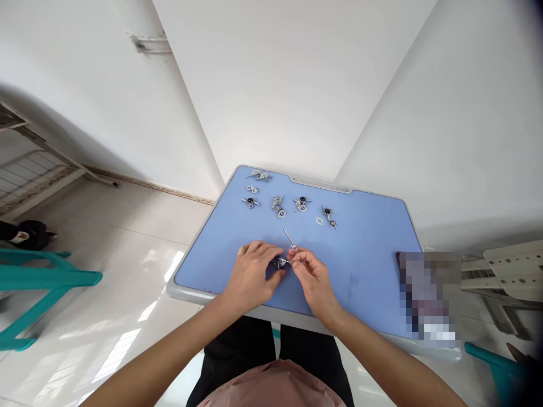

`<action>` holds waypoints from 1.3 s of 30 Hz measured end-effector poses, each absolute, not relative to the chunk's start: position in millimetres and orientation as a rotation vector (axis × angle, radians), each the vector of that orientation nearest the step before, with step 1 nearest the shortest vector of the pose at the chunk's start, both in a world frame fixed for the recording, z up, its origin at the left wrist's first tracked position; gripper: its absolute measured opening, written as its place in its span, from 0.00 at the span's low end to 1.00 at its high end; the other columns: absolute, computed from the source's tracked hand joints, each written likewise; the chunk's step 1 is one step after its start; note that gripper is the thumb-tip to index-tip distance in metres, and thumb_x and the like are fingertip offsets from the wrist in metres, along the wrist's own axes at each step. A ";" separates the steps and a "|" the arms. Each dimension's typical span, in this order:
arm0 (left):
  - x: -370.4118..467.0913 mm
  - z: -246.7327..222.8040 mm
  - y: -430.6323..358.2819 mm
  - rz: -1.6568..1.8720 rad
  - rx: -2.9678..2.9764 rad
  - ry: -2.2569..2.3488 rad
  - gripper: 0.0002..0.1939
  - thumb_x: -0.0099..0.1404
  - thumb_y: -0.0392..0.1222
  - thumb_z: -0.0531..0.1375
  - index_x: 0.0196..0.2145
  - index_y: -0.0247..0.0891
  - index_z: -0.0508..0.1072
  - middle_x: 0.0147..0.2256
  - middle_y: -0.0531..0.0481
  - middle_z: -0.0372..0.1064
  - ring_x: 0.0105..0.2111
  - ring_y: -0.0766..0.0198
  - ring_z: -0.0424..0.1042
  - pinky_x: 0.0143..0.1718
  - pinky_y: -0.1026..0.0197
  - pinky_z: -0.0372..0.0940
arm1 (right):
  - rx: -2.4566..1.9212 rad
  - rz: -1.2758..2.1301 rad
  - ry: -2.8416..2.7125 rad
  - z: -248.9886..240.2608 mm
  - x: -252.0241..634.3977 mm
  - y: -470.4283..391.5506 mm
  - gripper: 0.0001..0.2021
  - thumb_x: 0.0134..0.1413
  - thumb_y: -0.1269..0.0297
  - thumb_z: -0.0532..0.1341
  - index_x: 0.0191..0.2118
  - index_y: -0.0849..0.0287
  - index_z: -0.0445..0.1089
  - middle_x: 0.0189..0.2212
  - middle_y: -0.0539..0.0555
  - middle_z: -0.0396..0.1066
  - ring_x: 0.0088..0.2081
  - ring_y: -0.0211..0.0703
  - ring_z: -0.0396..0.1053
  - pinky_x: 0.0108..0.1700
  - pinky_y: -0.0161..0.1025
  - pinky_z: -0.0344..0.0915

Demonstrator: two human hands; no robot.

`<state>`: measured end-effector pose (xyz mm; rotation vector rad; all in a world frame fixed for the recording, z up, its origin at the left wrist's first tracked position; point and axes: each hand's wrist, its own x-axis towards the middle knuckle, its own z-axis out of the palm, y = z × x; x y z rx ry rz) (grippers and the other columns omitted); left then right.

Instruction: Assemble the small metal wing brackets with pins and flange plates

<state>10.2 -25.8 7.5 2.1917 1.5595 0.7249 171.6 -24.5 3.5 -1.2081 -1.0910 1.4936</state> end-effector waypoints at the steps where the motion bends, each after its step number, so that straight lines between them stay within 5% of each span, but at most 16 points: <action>1: 13.7 8.4 -26.9 0.711 2.203 1.610 0.13 0.60 0.37 0.62 0.44 0.41 0.73 0.44 0.49 0.74 0.46 0.53 0.67 0.45 0.49 0.59 | -1.207 1.502 -1.081 3.3 171.9 -24.7 0.07 0.52 0.60 0.63 0.28 0.56 0.67 0.43 0.52 0.68 0.50 0.45 0.66 0.56 0.43 0.60; 5: 22.2 6.8 -27.5 0.656 2.264 1.709 0.06 0.63 0.37 0.61 0.39 0.42 0.75 0.40 0.49 0.74 0.41 0.54 0.68 0.39 0.52 0.60 | -1.169 1.513 -0.985 -0.3 172.0 -28.0 0.07 0.52 0.60 0.64 0.29 0.55 0.68 0.44 0.51 0.70 0.51 0.45 0.65 0.58 0.45 0.59; 26: 20.2 -5.1 -19.0 0.743 2.323 1.647 0.05 0.66 0.35 0.60 0.34 0.38 0.77 0.31 0.47 0.68 0.35 0.57 0.65 0.32 0.57 0.61 | -1.103 1.446 -0.866 -7.9 169.0 -42.0 0.09 0.55 0.56 0.64 0.32 0.54 0.69 0.45 0.52 0.68 0.49 0.44 0.66 0.59 0.49 0.60; 34: 18.1 -3.4 -17.0 0.707 2.317 1.652 0.03 0.64 0.36 0.62 0.36 0.40 0.77 0.33 0.48 0.71 0.37 0.56 0.67 0.36 0.55 0.60 | -1.347 1.103 -1.821 17.5 189.3 -6.7 0.04 0.54 0.68 0.57 0.29 0.55 0.66 0.44 0.54 0.67 0.50 0.46 0.65 0.53 0.47 0.62; 39: 16.6 -0.8 -19.9 0.718 2.284 1.705 0.11 0.62 0.41 0.64 0.43 0.40 0.74 0.38 0.47 0.74 0.40 0.52 0.68 0.37 0.53 0.58 | -1.311 0.948 -2.139 22.8 190.7 9.1 0.06 0.55 0.72 0.56 0.30 0.54 0.66 0.45 0.55 0.66 0.49 0.46 0.64 0.49 0.47 0.64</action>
